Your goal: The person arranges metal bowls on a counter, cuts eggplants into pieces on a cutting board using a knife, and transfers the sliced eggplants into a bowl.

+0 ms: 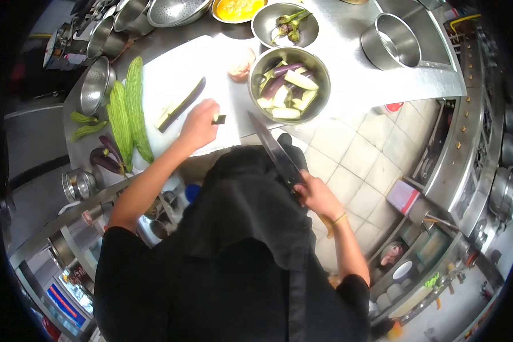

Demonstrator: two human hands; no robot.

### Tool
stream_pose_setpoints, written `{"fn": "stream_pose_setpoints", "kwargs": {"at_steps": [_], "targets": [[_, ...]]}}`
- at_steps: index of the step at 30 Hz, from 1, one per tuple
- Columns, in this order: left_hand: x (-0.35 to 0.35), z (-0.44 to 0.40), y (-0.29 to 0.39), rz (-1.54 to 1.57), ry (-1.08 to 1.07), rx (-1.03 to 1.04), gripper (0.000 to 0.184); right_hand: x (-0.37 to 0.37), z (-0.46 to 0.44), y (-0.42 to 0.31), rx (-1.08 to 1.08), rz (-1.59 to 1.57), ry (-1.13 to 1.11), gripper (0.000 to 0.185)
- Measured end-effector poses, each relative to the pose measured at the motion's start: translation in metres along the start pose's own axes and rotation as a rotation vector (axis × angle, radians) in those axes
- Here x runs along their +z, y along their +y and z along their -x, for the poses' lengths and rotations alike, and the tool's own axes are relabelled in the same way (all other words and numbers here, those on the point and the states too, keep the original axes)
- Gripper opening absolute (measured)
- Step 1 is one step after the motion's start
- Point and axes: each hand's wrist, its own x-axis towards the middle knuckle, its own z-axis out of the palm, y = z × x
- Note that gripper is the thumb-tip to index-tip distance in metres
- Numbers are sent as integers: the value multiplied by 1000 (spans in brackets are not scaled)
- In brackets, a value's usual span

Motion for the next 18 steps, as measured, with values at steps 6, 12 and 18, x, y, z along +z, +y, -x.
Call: {"fn": "stream_pose_setpoints", "kwargs": {"at_steps": [6, 12, 18], "targets": [[-47, -73, 101, 81, 31, -47, 70, -24, -16, -4, -156, 147, -42, 17], [-36, 44, 4, -177, 31, -345, 58, -61, -17, -9, -78, 168, -94, 20], [-5, 101, -38, -174, 112, -494, 38, -71, -29, 1, -207, 319, -109, 22]]}}
